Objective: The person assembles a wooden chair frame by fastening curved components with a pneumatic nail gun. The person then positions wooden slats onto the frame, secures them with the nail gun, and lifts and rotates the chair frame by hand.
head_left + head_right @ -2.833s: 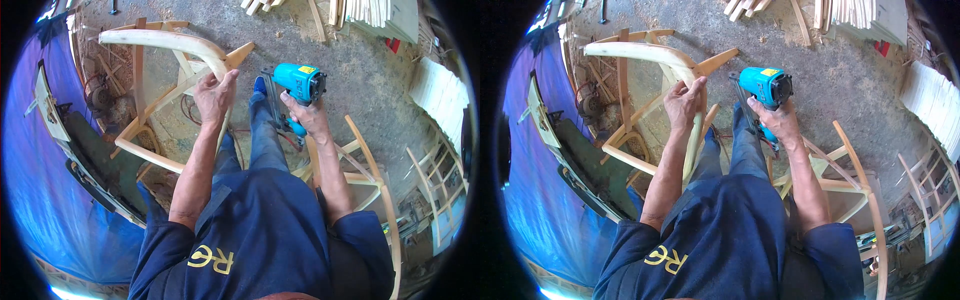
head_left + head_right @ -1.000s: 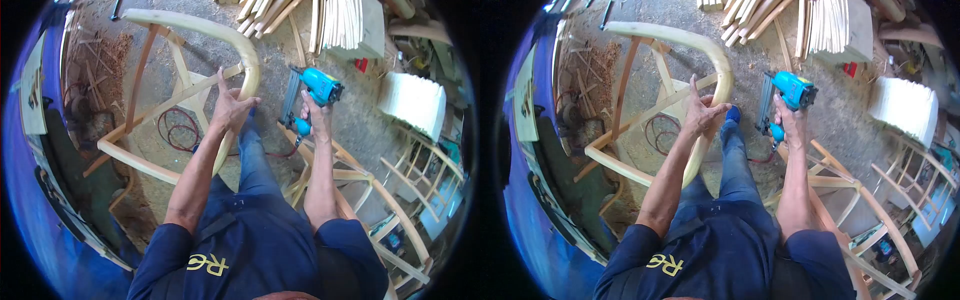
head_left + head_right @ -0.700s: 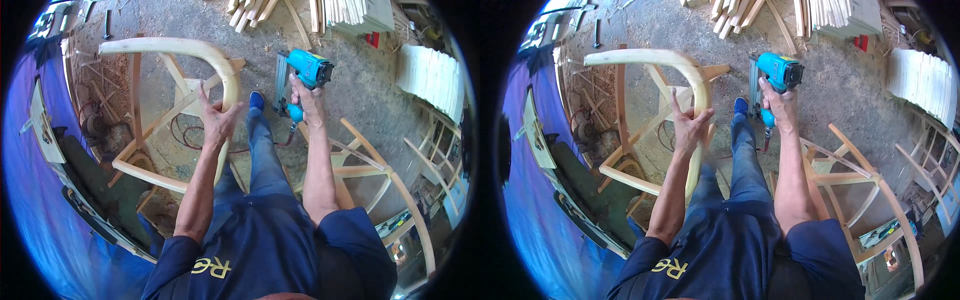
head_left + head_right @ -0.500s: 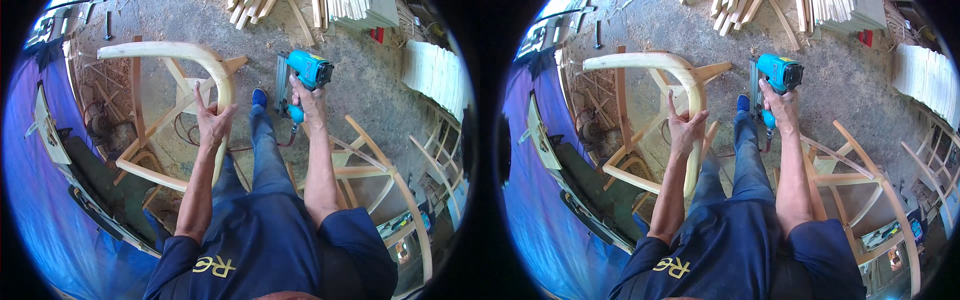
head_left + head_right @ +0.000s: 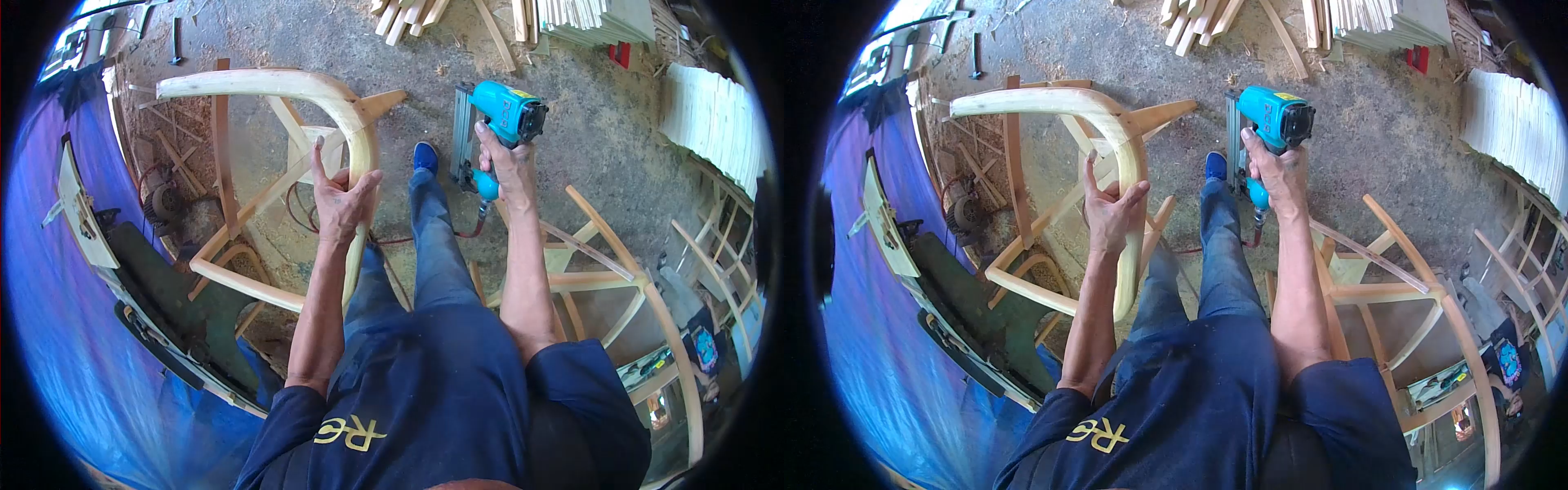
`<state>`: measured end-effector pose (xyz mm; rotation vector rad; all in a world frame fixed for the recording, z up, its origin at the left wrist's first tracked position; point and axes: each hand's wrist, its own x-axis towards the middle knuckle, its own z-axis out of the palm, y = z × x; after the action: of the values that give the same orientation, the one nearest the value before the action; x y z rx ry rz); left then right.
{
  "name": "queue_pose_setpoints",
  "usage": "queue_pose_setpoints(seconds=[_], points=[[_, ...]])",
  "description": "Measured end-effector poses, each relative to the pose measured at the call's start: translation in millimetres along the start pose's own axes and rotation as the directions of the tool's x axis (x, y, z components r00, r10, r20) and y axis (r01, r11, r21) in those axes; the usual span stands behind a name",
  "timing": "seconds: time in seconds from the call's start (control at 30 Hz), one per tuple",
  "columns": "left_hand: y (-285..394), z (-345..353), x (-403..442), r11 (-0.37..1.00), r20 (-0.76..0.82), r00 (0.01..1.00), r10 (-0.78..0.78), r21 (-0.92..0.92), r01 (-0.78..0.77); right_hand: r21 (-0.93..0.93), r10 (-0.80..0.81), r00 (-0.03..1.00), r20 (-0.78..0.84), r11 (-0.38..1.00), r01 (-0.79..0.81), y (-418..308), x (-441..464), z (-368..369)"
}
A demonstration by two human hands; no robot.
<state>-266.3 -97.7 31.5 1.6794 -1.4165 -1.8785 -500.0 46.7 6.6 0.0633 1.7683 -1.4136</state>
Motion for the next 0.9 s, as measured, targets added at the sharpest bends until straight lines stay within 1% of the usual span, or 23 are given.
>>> queue_pose_setpoints(seconds=[0.1, 0.2, 0.3, 0.4, 0.5, 0.53, 0.6, 0.63, 0.7, 0.77, 0.8, 0.83, 0.9], points=[[-5.3, 6.1, -0.4, 1.0, 0.055, 0.998, -0.009, -0.02, 0.01, -0.036, 0.025, 1.0, -0.004, 0.999, -0.025, -1.6, -1.1, -0.4], [1.2, 11.1, -2.2, 0.997, 0.054, 0.997, -0.06, -0.047, 0.063, -0.006, 0.017, 1.0, -0.012, 1.0, -0.018, -3.6, -1.7, 1.8], [-3.1, 12.3, 1.8, 0.999, 0.049, 0.999, -0.018, -0.043, 0.02, -0.03, 0.012, 1.0, -0.009, 0.999, -0.013, 4.2, -0.1, 1.0], [-3.3, 7.3, 1.4, 0.997, 0.072, 0.995, -0.065, 0.057, 0.061, -0.028, -0.018, 0.999, -0.031, 0.999, 0.017, 14.3, -3.0, -1.0], [-27.3, 11.1, 6.7, 0.995, 0.032, 0.994, 0.103, 0.008, -0.103, -0.104, 0.05, 0.996, -0.075, 0.993, -0.058, 4.2, -14.3, 4.0], [-35.1, 8.1, 13.5, 0.992, 0.081, 0.994, 0.077, 0.091, -0.085, -0.082, 0.053, 0.994, -0.096, 0.995, -0.06, 3.6, -17.9, 5.7], [-29.2, -7.2, 9.4, 0.988, 0.115, 0.992, 0.05, 0.138, -0.066, -0.034, 0.057, 0.995, -0.082, 0.998, -0.06, 3.9, -25.5, 16.8], [-19.5, -8.9, 2.7, 0.993, 0.139, 0.988, 0.06, 0.092, -0.073, -0.014, 0.051, 0.995, -0.084, 0.999, -0.052, 2.0, -33.8, 18.0], [-37.6, -28.8, 1.0, 0.911, 0.102, 0.972, 0.213, 0.338, -0.235, -0.011, 0.003, 0.992, -0.123, 1.0, -0.005, 0.0, -57.4, 24.7], [-36.1, -62.2, -18.6, 0.937, 0.081, 0.96, 0.268, 0.211, -0.279, -0.07, -0.023, 0.989, -0.143, 0.997, 0.014, 13.3, -77.9, 18.6], [-25.4, -88.8, -34.6, 0.907, 0.062, 0.952, 0.299, 0.293, -0.304, -0.05, -0.068, 0.991, -0.117, 0.997, 0.063, 16.1, -97.4, 21.5], [-21.8, -119.6, -42.5, 0.906, 0.034, 0.941, 0.336, 0.264, -0.333, -0.038, -0.118, 0.987, -0.106, 0.993, 0.115, 7.5, -119.7, 34.4], [-27.3, -185.5, -68.3, 0.899, 0.008, 0.913, 0.407, 0.176, -0.402, -0.097, -0.161, 0.98, -0.12, 0.984, 0.15, 4.5, -180.5, 50.1]])
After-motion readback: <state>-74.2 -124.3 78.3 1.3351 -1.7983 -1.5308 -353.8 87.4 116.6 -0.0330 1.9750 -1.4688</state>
